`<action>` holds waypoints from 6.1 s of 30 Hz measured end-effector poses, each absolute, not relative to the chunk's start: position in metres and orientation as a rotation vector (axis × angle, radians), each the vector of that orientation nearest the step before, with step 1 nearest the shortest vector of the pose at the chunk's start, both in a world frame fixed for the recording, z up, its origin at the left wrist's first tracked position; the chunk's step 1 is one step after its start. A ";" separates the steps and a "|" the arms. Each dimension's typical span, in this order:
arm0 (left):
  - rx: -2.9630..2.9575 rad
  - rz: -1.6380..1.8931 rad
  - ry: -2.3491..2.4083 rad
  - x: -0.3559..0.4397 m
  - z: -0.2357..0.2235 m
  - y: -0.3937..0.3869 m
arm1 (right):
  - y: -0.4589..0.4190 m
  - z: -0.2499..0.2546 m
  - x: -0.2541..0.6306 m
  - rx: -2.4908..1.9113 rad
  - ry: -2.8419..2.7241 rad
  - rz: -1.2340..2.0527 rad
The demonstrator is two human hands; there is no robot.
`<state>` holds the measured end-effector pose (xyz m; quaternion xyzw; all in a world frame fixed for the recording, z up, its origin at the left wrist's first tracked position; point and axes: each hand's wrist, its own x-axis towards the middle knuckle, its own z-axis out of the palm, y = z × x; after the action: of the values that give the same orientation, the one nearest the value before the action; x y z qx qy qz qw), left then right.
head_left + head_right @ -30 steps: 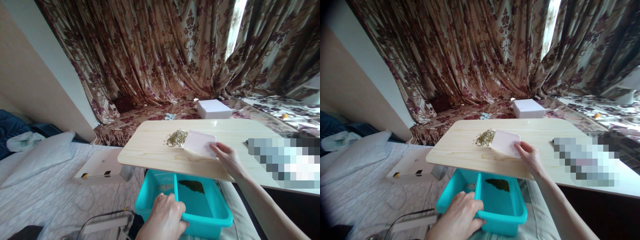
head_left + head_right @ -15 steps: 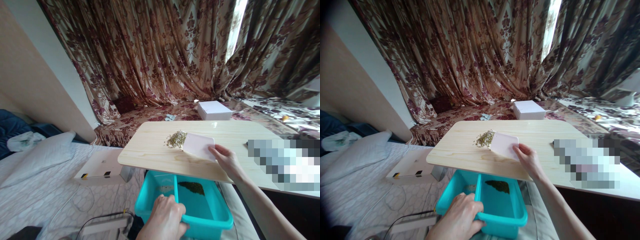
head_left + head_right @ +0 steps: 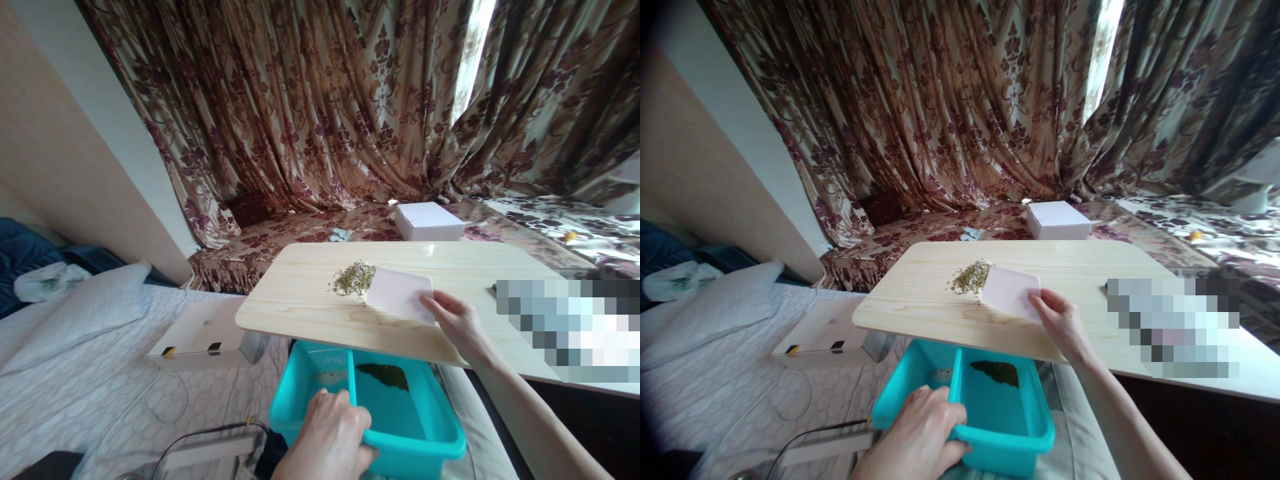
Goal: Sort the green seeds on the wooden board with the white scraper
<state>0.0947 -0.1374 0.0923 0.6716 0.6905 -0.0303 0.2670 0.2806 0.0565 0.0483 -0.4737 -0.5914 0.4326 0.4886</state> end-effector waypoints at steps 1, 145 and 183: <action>1.811 -0.083 1.863 0.095 0.093 -0.137 | 0.057 0.048 0.280 -1.151 -1.432 1.050; 1.923 -0.185 1.862 0.104 0.091 -0.135 | 0.045 0.040 0.238 -1.007 -1.383 1.204; 1.922 -0.173 1.867 0.099 0.084 -0.134 | 0.063 0.046 0.260 -1.048 -1.397 1.105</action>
<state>0.0989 -0.1338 0.0842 0.6973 0.6773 -0.0628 0.2260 0.2604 0.0630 0.0461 -0.4355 -0.5808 0.4591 0.5120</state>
